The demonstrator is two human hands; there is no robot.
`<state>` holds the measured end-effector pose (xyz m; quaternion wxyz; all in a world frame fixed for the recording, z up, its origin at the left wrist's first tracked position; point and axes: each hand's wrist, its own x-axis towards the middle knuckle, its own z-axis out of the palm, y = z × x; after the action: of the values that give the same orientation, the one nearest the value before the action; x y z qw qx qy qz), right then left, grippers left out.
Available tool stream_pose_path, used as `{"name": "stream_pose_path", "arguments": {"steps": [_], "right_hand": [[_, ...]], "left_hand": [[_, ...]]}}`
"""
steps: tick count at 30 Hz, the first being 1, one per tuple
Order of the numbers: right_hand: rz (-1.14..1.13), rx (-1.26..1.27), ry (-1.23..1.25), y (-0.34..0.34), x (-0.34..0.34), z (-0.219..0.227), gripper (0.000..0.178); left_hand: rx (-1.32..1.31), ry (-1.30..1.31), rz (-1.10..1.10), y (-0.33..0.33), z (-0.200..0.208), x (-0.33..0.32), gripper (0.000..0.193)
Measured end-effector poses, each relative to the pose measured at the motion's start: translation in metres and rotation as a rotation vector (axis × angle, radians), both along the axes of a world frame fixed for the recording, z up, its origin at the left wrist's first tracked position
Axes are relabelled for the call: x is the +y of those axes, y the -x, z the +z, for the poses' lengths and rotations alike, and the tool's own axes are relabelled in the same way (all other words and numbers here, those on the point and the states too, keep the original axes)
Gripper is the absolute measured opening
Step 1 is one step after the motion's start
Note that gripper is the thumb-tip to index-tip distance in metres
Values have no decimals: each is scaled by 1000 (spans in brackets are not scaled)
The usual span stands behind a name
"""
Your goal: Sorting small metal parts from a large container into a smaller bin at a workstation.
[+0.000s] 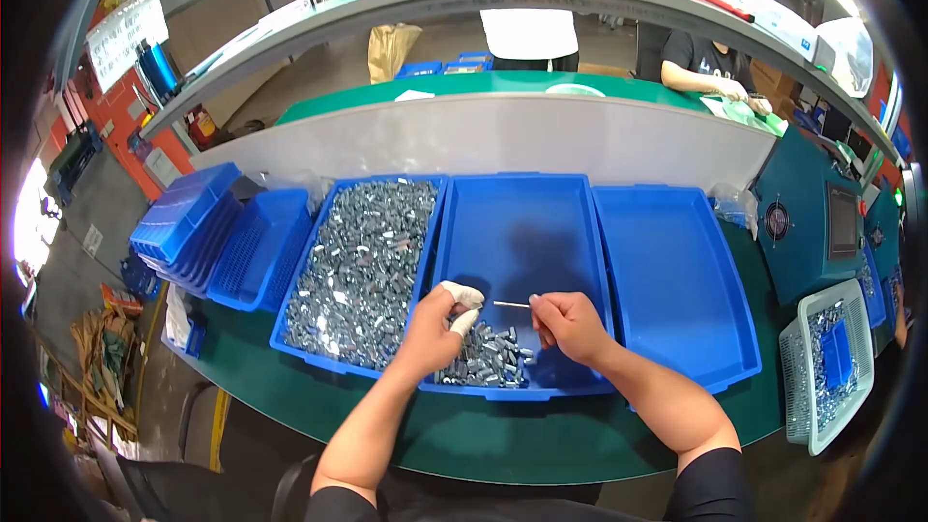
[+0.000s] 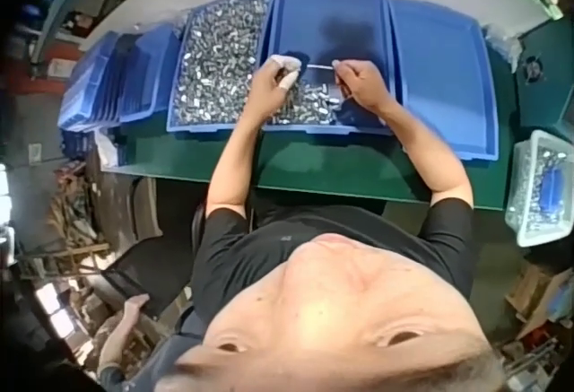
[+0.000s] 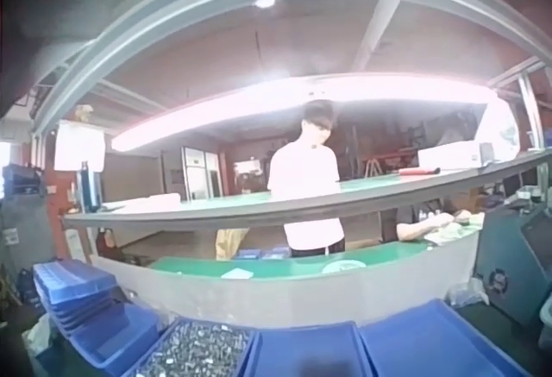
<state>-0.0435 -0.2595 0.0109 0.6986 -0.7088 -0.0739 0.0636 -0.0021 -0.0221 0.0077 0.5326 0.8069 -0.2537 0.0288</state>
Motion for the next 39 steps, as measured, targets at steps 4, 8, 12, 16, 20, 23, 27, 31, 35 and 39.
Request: {"name": "stream_pose_path", "arguments": {"steps": [4, 8, 12, 16, 20, 23, 27, 31, 35, 39], "right_hand": [[9, -1, 12, 1, 3, -1, 44], [28, -13, 49, -2, -2, -4, 44], [15, -37, 157, -4, -1, -2, 42], [46, -157, 298, -7, 4, 4, 40], [29, -160, 291, -4, 0, 1, 38], [2, -132, 288, 4, 0, 6, 36], [46, -244, 322, 8, 6, 5, 34], [45, -366, 424, 4, 3, 3, 37], [18, -384, 510, 7, -1, 13, 37], [97, -403, 533, 11, 10, 15, 29]], "left_hand": [[201, 191, -33, 15, 7, -9, 13], [144, 161, 1, 23, 9, -17, 15], [157, 205, 45, 22, 1, -16, 15], [118, 210, 57, 22, -1, -9, 14], [13, 135, -2, 21, 3, -10, 17], [-29, 117, -14, 24, 7, -13, 20], [37, 92, -31, 32, 6, -5, 20], [463, 391, -96, 31, 7, -8, 15], [458, 453, -182, 25, 4, -20, 10], [509, 413, -183, 34, 1, -24, 7]]}}
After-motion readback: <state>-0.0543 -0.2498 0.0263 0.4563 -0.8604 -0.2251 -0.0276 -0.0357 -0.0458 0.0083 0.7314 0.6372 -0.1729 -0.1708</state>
